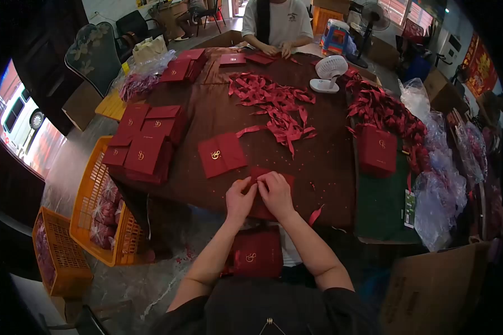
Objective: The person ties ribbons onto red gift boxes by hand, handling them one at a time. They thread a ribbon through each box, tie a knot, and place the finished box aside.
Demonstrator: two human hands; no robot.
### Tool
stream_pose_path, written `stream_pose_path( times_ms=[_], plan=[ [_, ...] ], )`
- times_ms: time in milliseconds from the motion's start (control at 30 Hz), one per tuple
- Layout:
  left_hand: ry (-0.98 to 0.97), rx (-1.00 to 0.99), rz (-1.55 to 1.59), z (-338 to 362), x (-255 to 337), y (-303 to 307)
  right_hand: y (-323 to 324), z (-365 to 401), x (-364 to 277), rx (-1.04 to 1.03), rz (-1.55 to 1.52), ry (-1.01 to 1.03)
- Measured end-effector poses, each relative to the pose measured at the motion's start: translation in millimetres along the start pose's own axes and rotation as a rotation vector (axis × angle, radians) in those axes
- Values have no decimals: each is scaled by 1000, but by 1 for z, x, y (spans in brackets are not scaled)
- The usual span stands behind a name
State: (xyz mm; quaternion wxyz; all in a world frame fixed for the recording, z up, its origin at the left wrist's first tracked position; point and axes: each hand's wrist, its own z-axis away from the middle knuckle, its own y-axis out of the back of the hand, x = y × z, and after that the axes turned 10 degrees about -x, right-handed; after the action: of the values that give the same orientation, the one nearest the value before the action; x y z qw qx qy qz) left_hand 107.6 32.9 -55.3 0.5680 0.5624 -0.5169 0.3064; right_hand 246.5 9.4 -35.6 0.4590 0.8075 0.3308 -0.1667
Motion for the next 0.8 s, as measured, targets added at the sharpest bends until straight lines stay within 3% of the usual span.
stream_pose_path(
  times_ms=[167,300,400,433,500,533,600,667,733,800],
  plan=[
    [-99,95,-200,5,7,-5,5,4,-3,-25,80,-16],
    [-210,36,-405,10,16,-2,8,3,-3,-47,166,65],
    [-258,-41,-301,5,8,5,13,2,11,-109,-24,8],
    [-222,-170,-122,0,-6,7,15,0,15,-106,-113,-61],
    [-107,-372,153,-10,-18,15,25,0,13,-77,-38,-48],
    [-103,-375,153,-13,-17,15,29,2,11,-51,37,-37],
    [16,-323,39,-18,-11,12,25,7,21,-92,5,-94],
    [33,-316,-71,-23,-8,9,21,10,28,-204,-231,-267],
    [-181,-187,-360,-25,-6,4,26,10,32,-215,-226,-241],
    [-198,-187,-457,-28,2,-1,34,8,32,-235,-226,-242]
  ],
)
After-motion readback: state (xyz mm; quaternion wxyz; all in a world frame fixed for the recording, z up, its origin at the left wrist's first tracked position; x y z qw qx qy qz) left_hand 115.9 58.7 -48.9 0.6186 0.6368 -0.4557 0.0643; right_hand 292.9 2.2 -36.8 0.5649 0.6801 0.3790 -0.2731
